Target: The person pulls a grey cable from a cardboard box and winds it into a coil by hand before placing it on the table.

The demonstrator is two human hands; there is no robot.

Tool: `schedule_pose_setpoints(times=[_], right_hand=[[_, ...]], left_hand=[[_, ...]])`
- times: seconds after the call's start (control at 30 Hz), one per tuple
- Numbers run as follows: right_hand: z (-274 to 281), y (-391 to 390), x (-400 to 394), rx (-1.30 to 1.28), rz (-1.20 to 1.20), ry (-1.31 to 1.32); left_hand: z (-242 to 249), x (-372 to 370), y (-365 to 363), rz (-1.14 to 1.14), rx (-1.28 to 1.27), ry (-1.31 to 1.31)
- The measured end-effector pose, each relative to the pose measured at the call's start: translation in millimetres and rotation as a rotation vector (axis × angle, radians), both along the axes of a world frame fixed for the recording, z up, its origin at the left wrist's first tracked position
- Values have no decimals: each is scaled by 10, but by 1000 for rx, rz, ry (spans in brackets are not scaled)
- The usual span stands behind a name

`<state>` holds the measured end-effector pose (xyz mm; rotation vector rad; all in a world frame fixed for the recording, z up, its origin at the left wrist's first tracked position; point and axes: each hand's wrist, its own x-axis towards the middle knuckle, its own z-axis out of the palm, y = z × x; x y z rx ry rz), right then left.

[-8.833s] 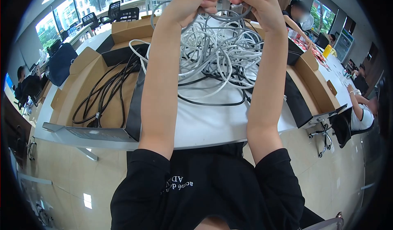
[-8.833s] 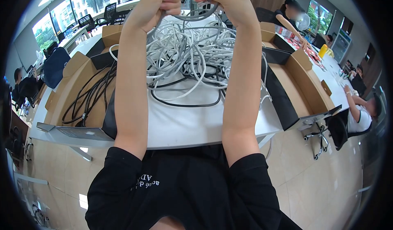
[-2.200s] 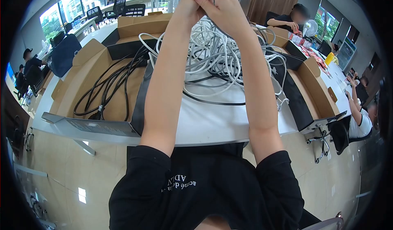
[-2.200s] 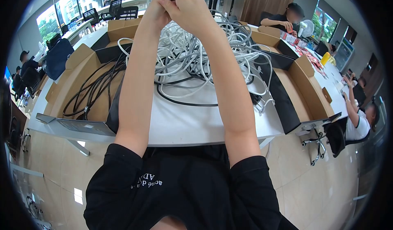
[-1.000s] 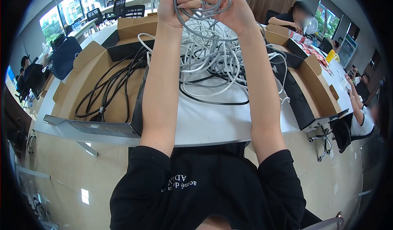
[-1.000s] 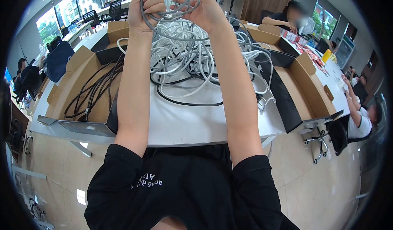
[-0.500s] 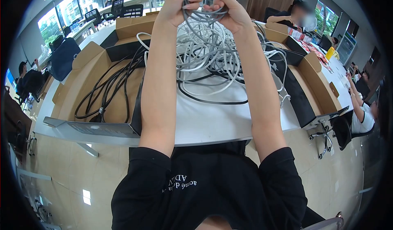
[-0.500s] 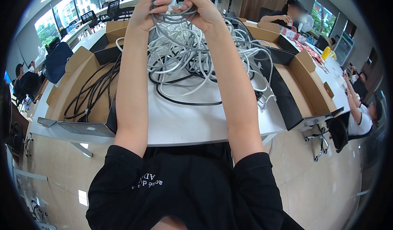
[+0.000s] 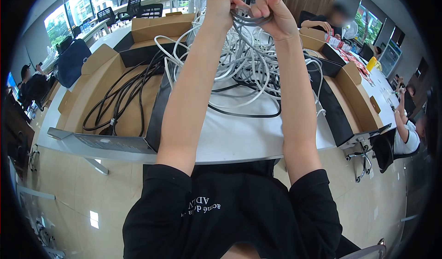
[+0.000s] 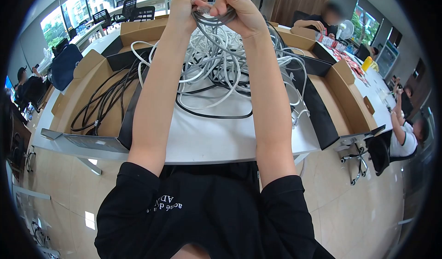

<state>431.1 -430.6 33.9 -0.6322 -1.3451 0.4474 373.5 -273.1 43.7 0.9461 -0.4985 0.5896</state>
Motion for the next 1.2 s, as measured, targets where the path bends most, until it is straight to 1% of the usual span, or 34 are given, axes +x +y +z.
schedule_pose_setpoints(times=[0.03, 0.13, 0.23, 0.27, 0.37, 0.4, 0.5, 0.57, 0.6, 0.67, 0.73, 0.77, 0.8, 0.9, 0.93, 1.03, 1.07, 1.17, 1.2], right_hand=[[-5, 11, -19, 5, -30, 33], [98, 54, -58, 50, -81, 110], [142, 107, -77, 248, -130, 199], [127, 59, -36, 231, -108, 213], [124, 117, 148, 310, -59, 346], [131, 124, 138, 335, -55, 371], [146, 184, 163, 397, -72, 419], [143, 171, 260, 424, -140, 412], [162, 149, 123, 426, -188, 483], [140, 170, 70, 404, -218, 389], [155, 194, -28, 382, -249, 359], [148, 209, -77, 357, -245, 355], [148, 283, -91, 394, -229, 373], [85, 255, 27, 328, -265, 164], [51, 243, 68, 300, -308, 235], [7, 271, 52, 257, -377, 276], [27, 343, 26, 303, -382, 339], [9, 333, -18, 199, -449, 300], [0, 377, 33, 234, -390, 291]], left_hand=[[-11, 51, 44, -34, 16, -9], [52, -65, -15, -95, -71, 6], [62, -37, -96, -157, 51, -121], [73, -37, -117, -89, 104, -107], [72, -64, -304, 208, 226, -393], [68, -80, -360, 98, 199, -345], [25, -230, -615, 63, 6, -378], [-22, -189, -546, 210, 231, -408], [-67, -140, -498, 275, 342, -425], [-115, 79, -326, 217, 356, -271], [-107, 154, -354, 184, 272, -201], [-117, 137, -398, 181, 177, -204], [-119, 121, -424, 181, 83, -205], [-170, 179, -351, -35, 53, -28], [-192, 215, -340, -44, 53, -63], [-178, 294, -343, 43, 7, -128], [-154, 283, -359, 100, 25, -175], [-154, 230, -332, 252, 47, -119], [-145, 205, -337, 266, 89, -186]])
